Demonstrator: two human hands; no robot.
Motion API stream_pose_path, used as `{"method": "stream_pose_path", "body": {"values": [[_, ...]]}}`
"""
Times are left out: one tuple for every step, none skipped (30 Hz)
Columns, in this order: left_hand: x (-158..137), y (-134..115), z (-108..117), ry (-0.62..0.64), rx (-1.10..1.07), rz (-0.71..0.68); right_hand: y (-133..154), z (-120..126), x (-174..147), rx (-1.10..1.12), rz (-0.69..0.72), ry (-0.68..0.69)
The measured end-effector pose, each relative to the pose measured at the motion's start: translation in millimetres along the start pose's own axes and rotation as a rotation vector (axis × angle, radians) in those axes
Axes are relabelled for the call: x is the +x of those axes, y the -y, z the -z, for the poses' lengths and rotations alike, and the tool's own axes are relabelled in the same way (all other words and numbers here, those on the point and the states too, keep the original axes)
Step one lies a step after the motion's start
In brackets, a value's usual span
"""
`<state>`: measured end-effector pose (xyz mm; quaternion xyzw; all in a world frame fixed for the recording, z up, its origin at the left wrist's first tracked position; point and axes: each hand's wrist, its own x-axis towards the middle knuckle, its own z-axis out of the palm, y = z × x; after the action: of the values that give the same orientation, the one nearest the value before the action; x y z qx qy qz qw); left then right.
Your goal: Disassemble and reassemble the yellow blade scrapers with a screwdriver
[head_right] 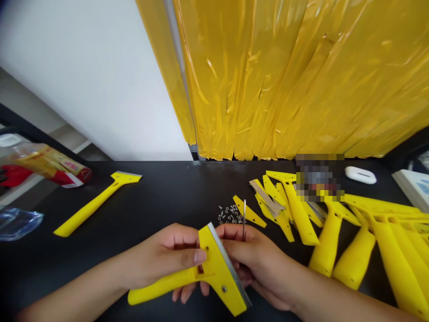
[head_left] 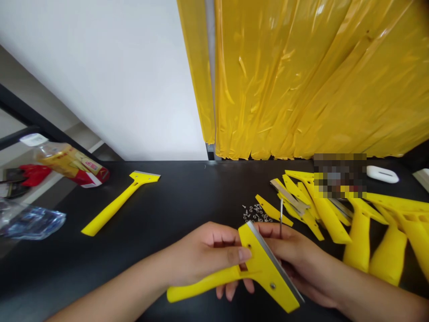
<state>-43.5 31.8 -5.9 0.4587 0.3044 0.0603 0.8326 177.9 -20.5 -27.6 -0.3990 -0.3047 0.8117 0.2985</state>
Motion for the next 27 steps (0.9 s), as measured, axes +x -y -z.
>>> {"method": "stream_pose_path", "body": {"values": [[0.1, 0.4, 0.2, 0.001, -0.008, 0.004, -0.1, 0.2, 0.3, 0.008, -0.001, -0.008], [0.2, 0.6, 0.3, 0.004, -0.013, 0.009, -0.3, 0.3, 0.5, 0.013, -0.001, -0.013], [0.2, 0.7, 0.4, 0.006, -0.015, 0.014, -0.4, 0.4, 0.4, 0.019, 0.000, -0.017], [0.1, 0.7, 0.5, 0.009, -0.016, 0.018, -0.6, 0.6, 0.0, 0.026, 0.001, -0.019], [-0.1, 0.4, 0.7, 0.012, -0.013, 0.022, -0.6, 0.9, -0.5, 0.034, 0.003, -0.022], [-0.2, 0.1, 0.9, 0.017, -0.009, 0.025, -0.7, 1.3, -1.1, 0.043, 0.005, -0.021], [-0.4, -0.3, 1.2, 0.024, -0.003, 0.026, -0.7, 1.9, -1.6, 0.052, 0.009, -0.018], [-0.5, -0.7, 1.5, 0.031, 0.001, 0.024, -0.8, 2.7, -2.1, 0.061, 0.013, -0.011], [-0.6, -1.1, 1.7, 0.038, 0.005, 0.022, -1.0, 3.6, -2.3, 0.070, 0.016, -0.002], [-0.6, -1.2, 1.9, 0.044, 0.009, 0.021, -1.3, 4.6, -2.3, 0.079, 0.018, 0.011], [-0.5, -1.2, 2.0, 0.048, 0.012, 0.019, -1.7, 5.5, -2.0, 0.088, 0.018, 0.023], [-0.4, -0.9, 2.0, 0.048, 0.014, 0.016, -2.2, 6.3, -1.7, 0.096, 0.016, 0.035], [-0.2, -0.6, 1.9, 0.046, 0.014, 0.014, -2.7, 6.9, -1.2, 0.103, 0.015, 0.046], [-0.1, -0.2, 1.8, 0.042, 0.015, 0.012, -3.1, 7.3, -0.9, 0.108, 0.011, 0.056], [-0.1, 0.1, 1.7, 0.038, 0.016, 0.010, -3.4, 7.3, -0.6, 0.112, 0.008, 0.062], [-0.1, 0.3, 1.6, 0.037, 0.018, 0.011, -3.5, 7.1, -0.6, 0.115, 0.004, 0.066], [-0.2, 0.4, 1.5, 0.038, 0.023, 0.013, -3.4, 6.6, -0.6, 0.117, 0.001, 0.066], [-0.3, 0.2, 1.5, 0.039, 0.027, 0.016, -3.4, 5.9, -0.7, 0.118, -0.003, 0.065], [-0.5, -0.1, 1.6, 0.038, 0.029, 0.018, -3.4, 5.1, -0.8, 0.119, -0.005, 0.059], [-0.7, -0.5, 1.7, 0.036, 0.028, 0.019, -3.5, 4.2, -0.7, 0.117, -0.005, 0.050], [-0.8, -0.9, 2.0, 0.032, 0.025, 0.020, -3.7, 3.3, -0.6, 0.113, -0.003, 0.037], [-0.8, -1.2, 2.3, 0.026, 0.023, 0.023, -4.2, 2.5, -0.3, 0.107, 0.002, 0.020], [-0.9, -1.4, 2.6, 0.021, 0.023, 0.026, -4.8, 1.8, 0.1, 0.100, 0.007, 0.002], [-0.8, -1.5, 2.9, 0.018, 0.026, 0.028, -5.4, 1.2, 0.4, 0.091, 0.013, -0.018], [-0.7, -1.4, 3.2, 0.016, 0.034, 0.028, -5.9, 0.7, 0.7, 0.082, 0.021, -0.037], [-0.6, -1.2, 3.6, 0.012, 0.042, 0.026, -6.3, 0.2, 0.9, 0.070, 0.031, -0.054], [-0.4, -1.0, 3.9, 0.007, 0.052, 0.024, -6.4, -0.1, 0.8, 0.058, 0.042, -0.068]]}}
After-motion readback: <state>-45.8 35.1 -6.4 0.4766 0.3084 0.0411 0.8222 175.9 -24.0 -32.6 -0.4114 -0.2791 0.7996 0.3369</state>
